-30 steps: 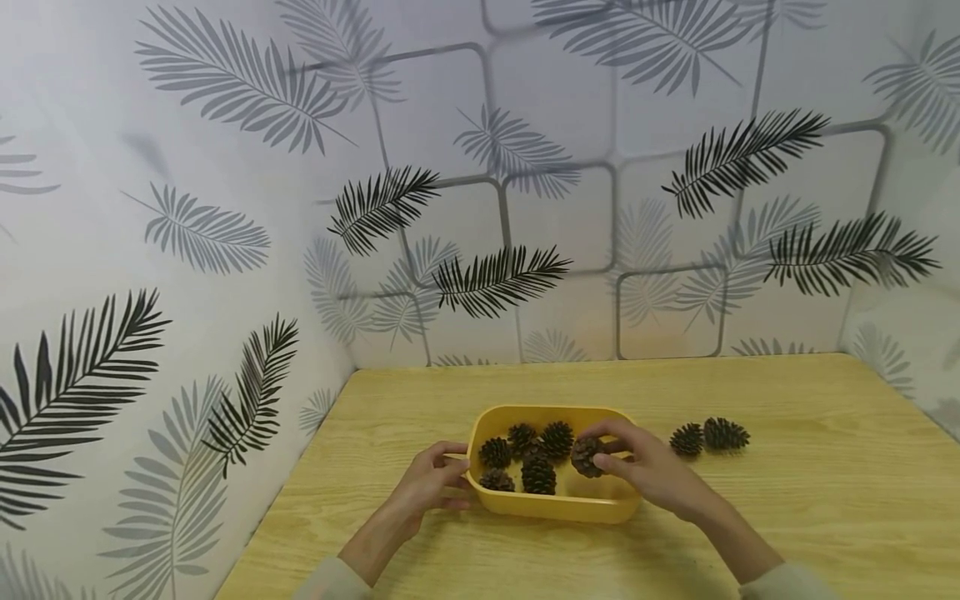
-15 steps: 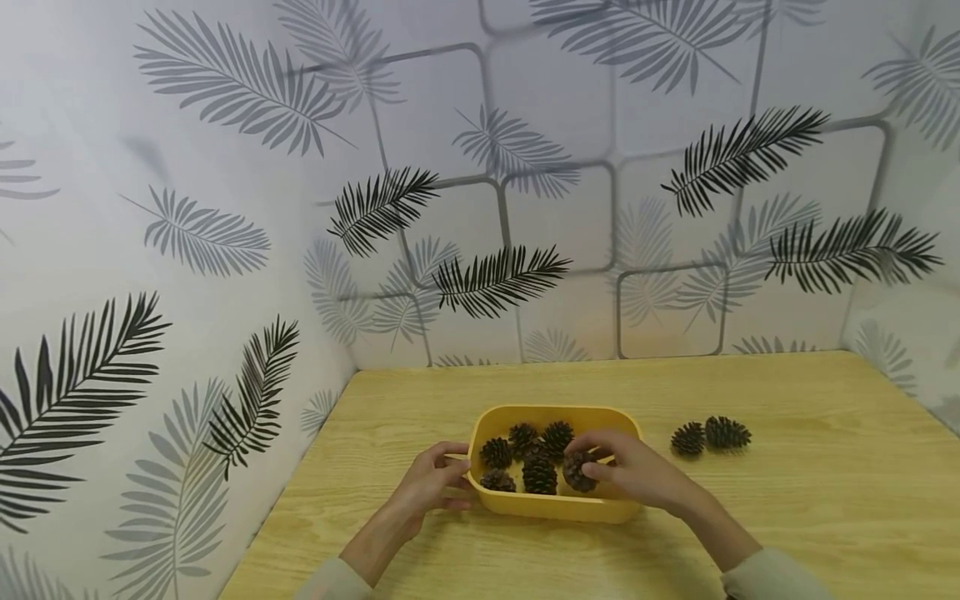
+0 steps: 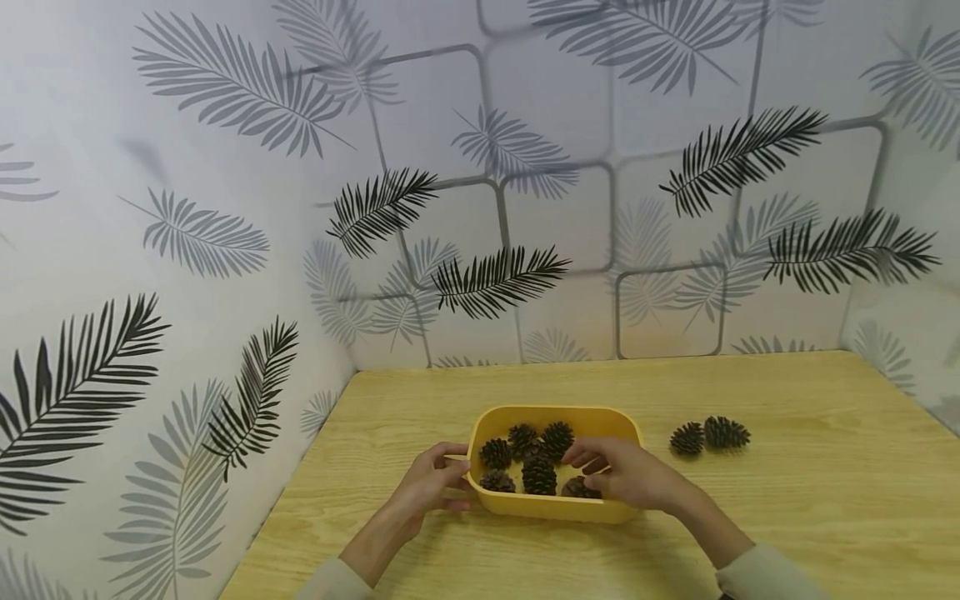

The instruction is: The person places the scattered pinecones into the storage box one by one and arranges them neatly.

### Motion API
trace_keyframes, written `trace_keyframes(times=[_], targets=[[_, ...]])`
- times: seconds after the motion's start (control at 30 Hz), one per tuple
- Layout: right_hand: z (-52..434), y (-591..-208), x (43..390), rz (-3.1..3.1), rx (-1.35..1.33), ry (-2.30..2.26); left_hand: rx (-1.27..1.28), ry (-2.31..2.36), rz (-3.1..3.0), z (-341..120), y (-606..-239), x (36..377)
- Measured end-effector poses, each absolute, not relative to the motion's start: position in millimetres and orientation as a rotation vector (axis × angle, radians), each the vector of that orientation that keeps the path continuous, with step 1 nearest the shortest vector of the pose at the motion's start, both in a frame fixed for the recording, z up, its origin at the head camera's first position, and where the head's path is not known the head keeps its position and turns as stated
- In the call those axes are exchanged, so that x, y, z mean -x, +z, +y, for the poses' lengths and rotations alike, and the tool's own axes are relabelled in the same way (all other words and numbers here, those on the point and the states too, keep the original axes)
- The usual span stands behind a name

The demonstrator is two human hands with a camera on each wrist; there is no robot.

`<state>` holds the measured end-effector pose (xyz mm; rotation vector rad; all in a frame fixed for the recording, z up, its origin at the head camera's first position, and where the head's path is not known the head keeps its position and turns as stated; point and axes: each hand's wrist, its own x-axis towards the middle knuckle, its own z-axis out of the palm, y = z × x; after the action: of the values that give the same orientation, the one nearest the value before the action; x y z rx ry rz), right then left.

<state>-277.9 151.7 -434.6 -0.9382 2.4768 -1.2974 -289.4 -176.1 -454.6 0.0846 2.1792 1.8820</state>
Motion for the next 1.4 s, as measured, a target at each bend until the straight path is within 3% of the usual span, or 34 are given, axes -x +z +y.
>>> trace_keyframes(times=[1.4], targets=[[175,-417,252,2.727,0.864,-1.566,-0.075,1.862,2.177,-176,-453,287]])
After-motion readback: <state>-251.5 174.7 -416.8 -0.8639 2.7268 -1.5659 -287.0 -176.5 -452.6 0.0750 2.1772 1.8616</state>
